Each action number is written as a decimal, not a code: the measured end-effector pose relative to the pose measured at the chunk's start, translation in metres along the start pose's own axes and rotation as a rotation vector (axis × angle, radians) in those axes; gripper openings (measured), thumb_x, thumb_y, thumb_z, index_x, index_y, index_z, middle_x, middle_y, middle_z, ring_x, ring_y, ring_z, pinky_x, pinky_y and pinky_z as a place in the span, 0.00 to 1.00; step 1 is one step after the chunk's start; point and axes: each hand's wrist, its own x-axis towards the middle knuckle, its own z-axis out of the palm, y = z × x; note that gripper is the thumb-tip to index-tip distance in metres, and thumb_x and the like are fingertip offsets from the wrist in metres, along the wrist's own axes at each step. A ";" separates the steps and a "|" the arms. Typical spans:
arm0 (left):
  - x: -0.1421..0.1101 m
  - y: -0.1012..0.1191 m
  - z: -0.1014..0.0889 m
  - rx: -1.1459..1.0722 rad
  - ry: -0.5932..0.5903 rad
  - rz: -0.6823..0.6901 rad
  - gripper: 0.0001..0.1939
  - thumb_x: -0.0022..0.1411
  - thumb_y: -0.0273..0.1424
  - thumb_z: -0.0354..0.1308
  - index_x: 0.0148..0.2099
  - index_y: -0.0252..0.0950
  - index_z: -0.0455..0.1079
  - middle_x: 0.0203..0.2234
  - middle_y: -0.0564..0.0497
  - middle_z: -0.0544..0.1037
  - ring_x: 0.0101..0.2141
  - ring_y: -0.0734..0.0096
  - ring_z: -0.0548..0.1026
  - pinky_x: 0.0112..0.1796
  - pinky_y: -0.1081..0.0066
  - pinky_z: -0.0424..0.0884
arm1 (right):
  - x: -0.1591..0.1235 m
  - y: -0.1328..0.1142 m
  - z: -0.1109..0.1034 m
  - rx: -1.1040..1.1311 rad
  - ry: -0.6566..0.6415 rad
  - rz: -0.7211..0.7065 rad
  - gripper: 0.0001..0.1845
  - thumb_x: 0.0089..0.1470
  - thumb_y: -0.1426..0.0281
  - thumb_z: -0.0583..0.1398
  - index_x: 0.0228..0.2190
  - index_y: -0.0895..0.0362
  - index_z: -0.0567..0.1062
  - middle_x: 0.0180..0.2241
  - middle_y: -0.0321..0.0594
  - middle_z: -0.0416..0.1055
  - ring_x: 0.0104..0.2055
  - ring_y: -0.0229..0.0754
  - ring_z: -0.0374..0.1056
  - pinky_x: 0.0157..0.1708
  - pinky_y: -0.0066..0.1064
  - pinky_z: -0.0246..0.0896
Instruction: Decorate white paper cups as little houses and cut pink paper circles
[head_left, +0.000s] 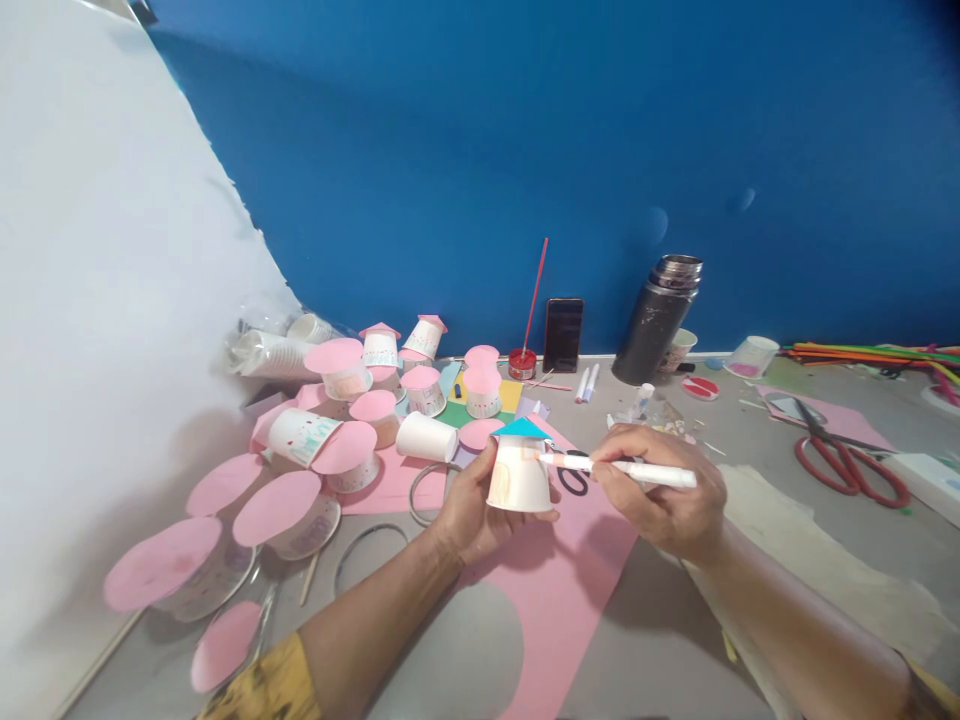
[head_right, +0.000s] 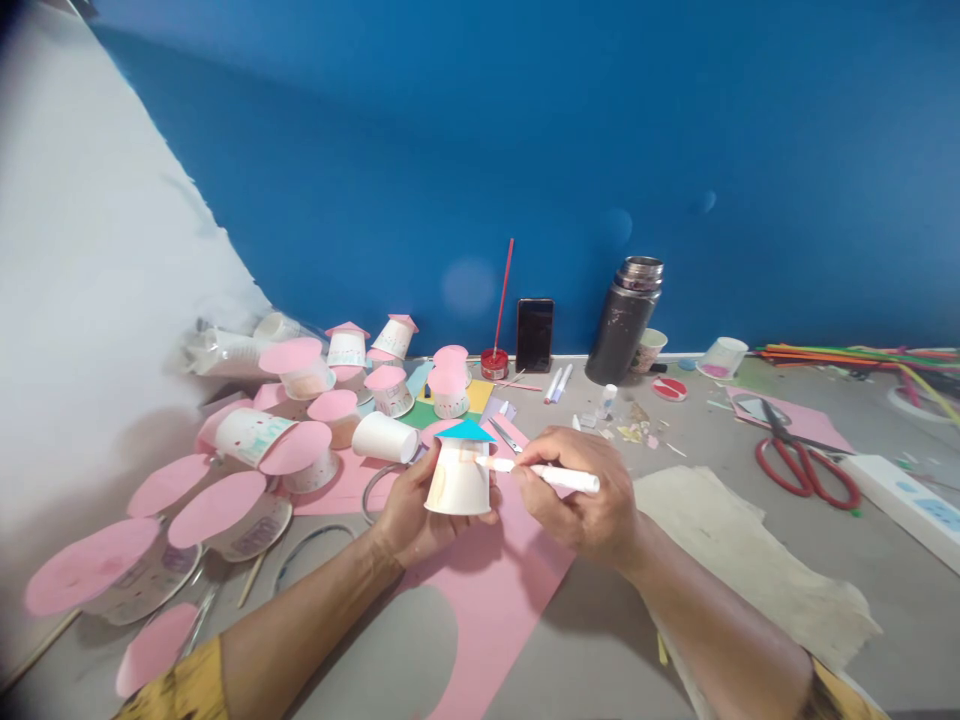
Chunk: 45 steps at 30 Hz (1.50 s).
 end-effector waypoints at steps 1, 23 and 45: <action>0.000 0.000 0.000 -0.001 0.001 0.001 0.31 0.68 0.52 0.54 0.54 0.27 0.75 0.36 0.39 0.82 0.37 0.52 0.81 0.37 0.57 0.77 | -0.001 0.000 0.000 -0.004 0.009 0.006 0.05 0.56 0.76 0.60 0.31 0.55 0.74 0.22 0.33 0.72 0.22 0.36 0.67 0.24 0.29 0.61; 0.000 0.002 0.008 0.026 0.013 0.127 0.26 0.51 0.26 0.61 0.54 0.26 0.73 0.49 0.36 0.80 0.51 0.51 0.76 0.56 0.55 0.68 | -0.001 0.011 -0.005 -0.090 0.119 0.215 0.06 0.56 0.70 0.62 0.27 0.54 0.77 0.21 0.33 0.75 0.19 0.36 0.67 0.20 0.27 0.63; -0.001 -0.006 0.012 0.515 0.091 0.204 0.27 0.53 0.37 0.71 0.54 0.36 0.73 0.42 0.44 0.77 0.40 0.61 0.74 0.40 0.63 0.69 | 0.000 0.009 0.005 -0.125 0.015 0.067 0.04 0.59 0.69 0.62 0.31 0.54 0.77 0.24 0.35 0.77 0.21 0.37 0.70 0.23 0.28 0.66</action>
